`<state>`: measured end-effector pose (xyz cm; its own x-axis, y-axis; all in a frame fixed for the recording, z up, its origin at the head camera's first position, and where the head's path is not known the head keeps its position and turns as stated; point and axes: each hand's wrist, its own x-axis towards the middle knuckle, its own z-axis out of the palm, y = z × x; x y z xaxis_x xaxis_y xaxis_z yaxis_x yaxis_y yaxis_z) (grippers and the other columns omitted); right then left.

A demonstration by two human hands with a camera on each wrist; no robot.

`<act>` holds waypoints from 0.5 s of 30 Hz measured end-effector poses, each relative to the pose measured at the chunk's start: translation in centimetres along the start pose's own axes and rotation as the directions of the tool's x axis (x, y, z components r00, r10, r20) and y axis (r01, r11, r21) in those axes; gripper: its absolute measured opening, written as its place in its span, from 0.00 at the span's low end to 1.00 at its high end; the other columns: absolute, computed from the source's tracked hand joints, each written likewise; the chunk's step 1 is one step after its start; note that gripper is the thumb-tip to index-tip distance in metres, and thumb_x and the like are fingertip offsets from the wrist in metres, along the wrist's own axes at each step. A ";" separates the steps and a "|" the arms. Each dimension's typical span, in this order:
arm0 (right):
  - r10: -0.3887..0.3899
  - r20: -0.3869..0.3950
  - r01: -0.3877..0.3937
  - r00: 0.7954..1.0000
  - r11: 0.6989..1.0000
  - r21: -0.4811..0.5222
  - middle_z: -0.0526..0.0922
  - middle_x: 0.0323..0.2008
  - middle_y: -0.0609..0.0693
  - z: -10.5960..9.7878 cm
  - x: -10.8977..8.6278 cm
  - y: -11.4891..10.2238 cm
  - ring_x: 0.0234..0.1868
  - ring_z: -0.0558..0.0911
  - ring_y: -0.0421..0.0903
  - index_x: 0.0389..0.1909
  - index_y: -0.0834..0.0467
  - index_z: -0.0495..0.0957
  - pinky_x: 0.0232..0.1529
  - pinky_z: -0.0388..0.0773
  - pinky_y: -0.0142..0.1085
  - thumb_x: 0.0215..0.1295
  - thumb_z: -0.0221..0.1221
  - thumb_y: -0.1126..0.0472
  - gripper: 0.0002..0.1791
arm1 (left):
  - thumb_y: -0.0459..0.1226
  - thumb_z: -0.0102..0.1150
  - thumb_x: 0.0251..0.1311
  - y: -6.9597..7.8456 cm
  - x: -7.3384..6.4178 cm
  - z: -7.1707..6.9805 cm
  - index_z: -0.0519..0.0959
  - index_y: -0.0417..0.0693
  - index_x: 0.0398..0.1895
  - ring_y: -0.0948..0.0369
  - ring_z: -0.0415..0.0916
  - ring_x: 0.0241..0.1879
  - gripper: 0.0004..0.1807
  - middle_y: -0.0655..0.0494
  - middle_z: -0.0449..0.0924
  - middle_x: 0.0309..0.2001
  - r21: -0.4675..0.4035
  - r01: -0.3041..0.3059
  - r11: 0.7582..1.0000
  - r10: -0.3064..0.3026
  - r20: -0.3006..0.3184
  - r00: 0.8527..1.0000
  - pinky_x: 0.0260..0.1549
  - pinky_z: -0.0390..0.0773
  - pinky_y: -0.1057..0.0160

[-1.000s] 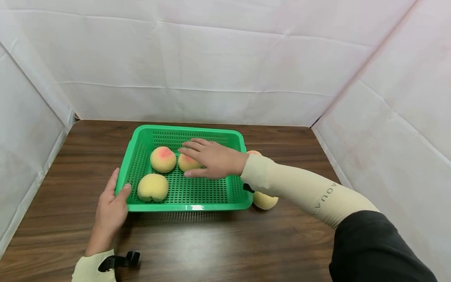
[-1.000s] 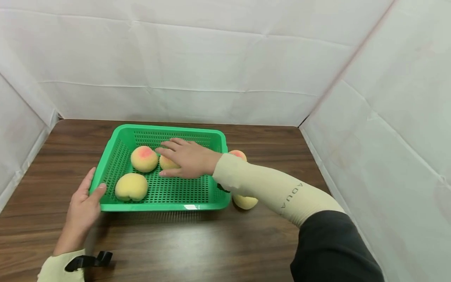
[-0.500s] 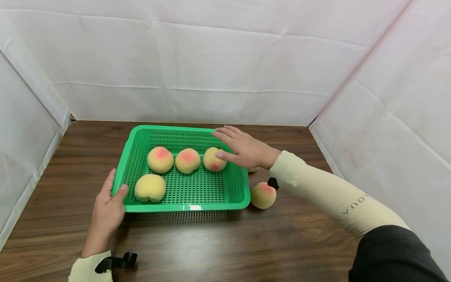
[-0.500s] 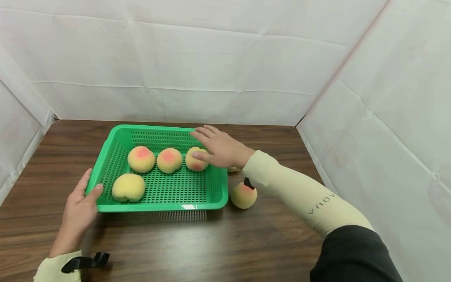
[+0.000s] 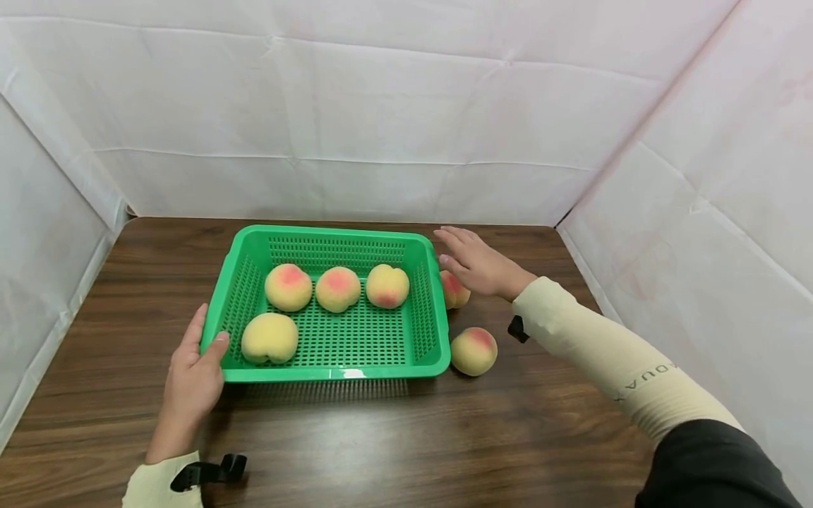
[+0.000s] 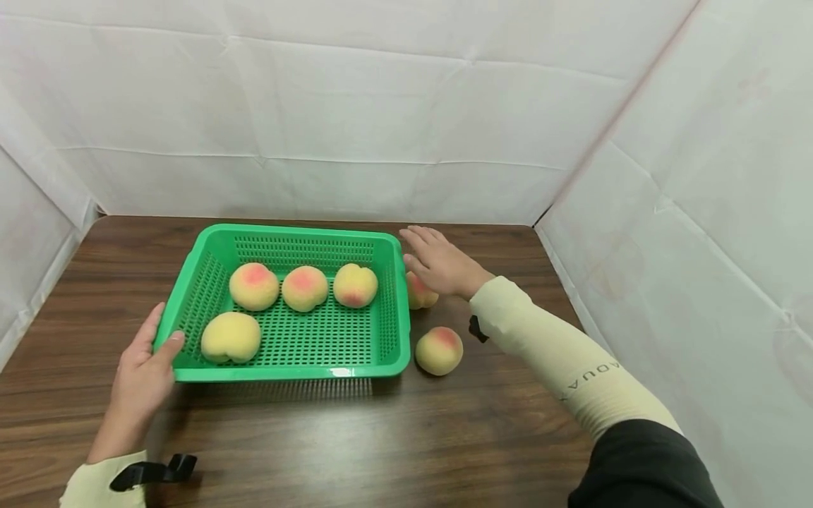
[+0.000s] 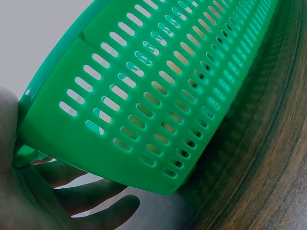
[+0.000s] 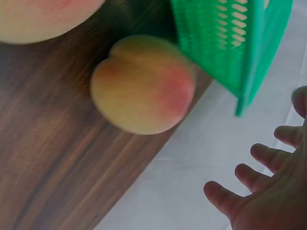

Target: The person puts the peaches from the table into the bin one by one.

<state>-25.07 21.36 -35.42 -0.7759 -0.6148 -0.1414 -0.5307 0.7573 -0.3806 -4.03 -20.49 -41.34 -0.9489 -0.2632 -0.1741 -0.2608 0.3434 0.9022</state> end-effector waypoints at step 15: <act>0.093 0.151 -0.092 0.984 0.996 -0.012 0.49 0.83 0.61 5.4 1.4 3.2 0.83 0.52 0.66 0.85 0.55 0.49 0.78 0.58 0.64 0.78 0.55 0.44 0.43 | 0.45 0.37 0.84 -0.2 0.1 0.2 0.37 0.59 0.87 0.42 0.35 0.85 0.36 0.46 0.37 0.86 -0.012 -0.002 1.000 0.002 -0.005 1.000 0.80 0.43 0.33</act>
<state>-26.01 21.77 -41.75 -0.7616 -0.5677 -0.3127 -0.4607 0.8135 -0.3549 -4.07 -20.41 -41.57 -0.9484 -0.2674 -0.1706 -0.2571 0.3330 0.9072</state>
